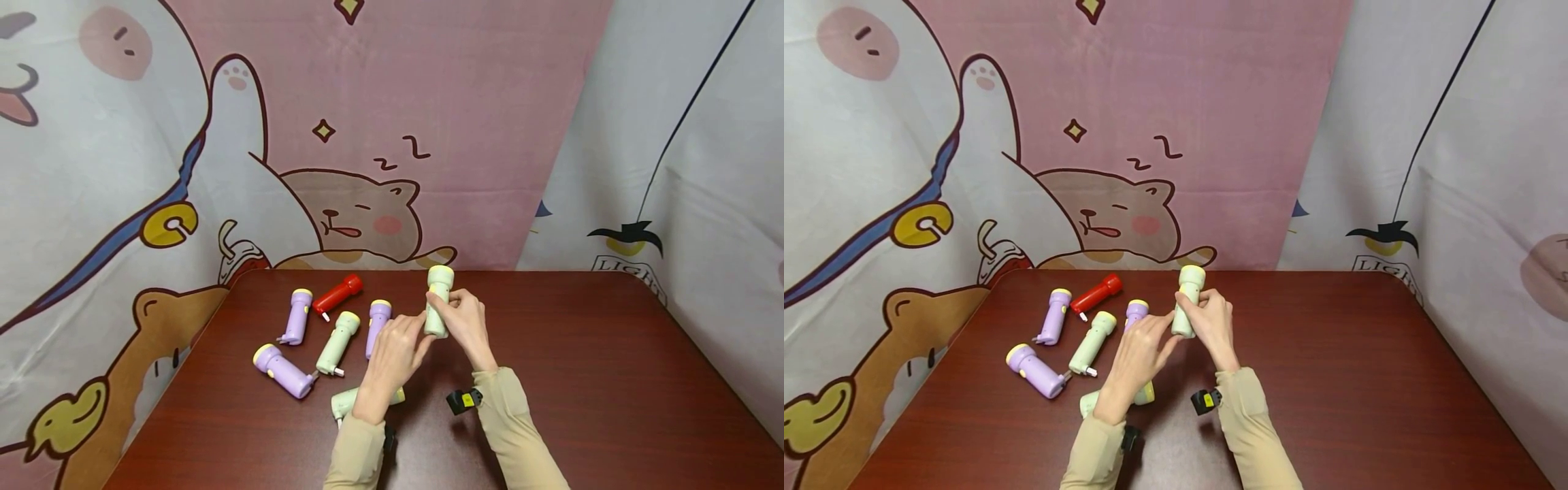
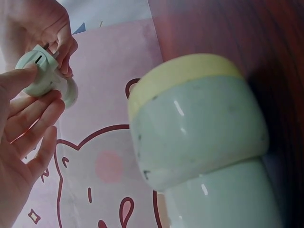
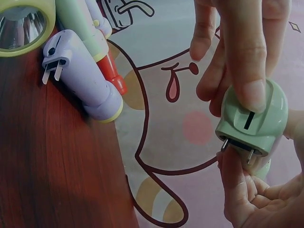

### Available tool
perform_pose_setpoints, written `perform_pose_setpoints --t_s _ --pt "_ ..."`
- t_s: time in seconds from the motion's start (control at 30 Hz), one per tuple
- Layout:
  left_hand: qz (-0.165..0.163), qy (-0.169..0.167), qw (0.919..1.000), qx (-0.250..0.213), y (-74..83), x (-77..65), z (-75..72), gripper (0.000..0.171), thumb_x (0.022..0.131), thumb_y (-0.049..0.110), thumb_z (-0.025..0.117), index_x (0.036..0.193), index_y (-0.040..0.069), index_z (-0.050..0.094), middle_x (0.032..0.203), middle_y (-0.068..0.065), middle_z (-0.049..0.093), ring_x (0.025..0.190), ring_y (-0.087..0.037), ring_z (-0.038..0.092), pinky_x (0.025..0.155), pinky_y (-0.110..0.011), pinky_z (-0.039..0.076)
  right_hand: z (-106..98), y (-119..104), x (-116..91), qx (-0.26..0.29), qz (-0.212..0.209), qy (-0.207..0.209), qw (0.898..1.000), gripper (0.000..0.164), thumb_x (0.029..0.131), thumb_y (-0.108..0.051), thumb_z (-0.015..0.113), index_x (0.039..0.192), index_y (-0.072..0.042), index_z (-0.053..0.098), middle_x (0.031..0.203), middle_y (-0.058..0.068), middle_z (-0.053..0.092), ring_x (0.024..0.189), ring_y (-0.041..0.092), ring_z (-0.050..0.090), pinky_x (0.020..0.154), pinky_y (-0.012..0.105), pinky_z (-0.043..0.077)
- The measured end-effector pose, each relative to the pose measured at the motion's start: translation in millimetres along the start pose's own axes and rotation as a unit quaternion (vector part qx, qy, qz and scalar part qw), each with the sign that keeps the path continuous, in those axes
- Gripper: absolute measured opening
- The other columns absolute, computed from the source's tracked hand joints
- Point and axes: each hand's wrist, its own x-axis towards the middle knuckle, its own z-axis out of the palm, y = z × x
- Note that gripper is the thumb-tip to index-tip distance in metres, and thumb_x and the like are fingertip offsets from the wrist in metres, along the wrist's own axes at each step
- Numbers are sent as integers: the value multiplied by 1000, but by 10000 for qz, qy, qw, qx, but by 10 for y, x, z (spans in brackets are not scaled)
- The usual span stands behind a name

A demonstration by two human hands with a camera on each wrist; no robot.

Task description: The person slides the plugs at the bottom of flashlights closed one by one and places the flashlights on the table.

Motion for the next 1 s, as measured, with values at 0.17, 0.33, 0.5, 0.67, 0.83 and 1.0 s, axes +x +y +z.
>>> perform_pose_setpoints --t_s 0.17,0.33,0.5,0.67,0.83,1.0 --pt "10 -49 10000 -9 3 4 -1 34 85 24 70 112 3 67 94 -3 72 84 -15 65 74 -26 51 0 9 0 -34 25 15 10000 47 81 -45 69 98 -1 65 84 14 70 70 18 62 58 23 45" --pt "36 2 10000 -88 0 4 0 33 85 22 70 111 3 67 93 -3 72 84 -16 65 74 -27 51 7 14 6 -76 40 39 10000 47 81 -45 69 97 -1 65 84 14 70 71 19 62 58 24 44" --pt "14 21 9998 -185 2 2 4 31 84 20 71 110 3 67 93 -4 72 83 -16 65 74 -27 51 16 24 20 -123 3 85 9999 47 81 -44 69 97 0 66 83 15 70 72 20 63 57 23 44" --pt "-26 -20 9998 -213 9 -3 10 29 85 18 70 110 2 67 92 -4 72 82 -16 65 73 -28 51 19 42 20 -117 20 84 9999 47 81 -44 70 98 0 66 84 15 70 71 20 63 57 23 44" --pt "-36 -70 9998 -173 15 -7 16 29 85 17 70 110 2 68 93 -4 72 82 -16 65 74 -28 51 14 52 20 -114 27 70 9999 48 81 -45 69 98 0 66 85 15 70 71 19 62 57 23 44" --pt "-17 -59 9999 -128 18 -7 22 30 84 17 70 110 2 68 92 -4 73 81 -16 65 73 -28 51 9 55 15 -110 63 72 9999 48 80 -46 69 97 -1 66 84 15 70 71 20 62 56 24 44"
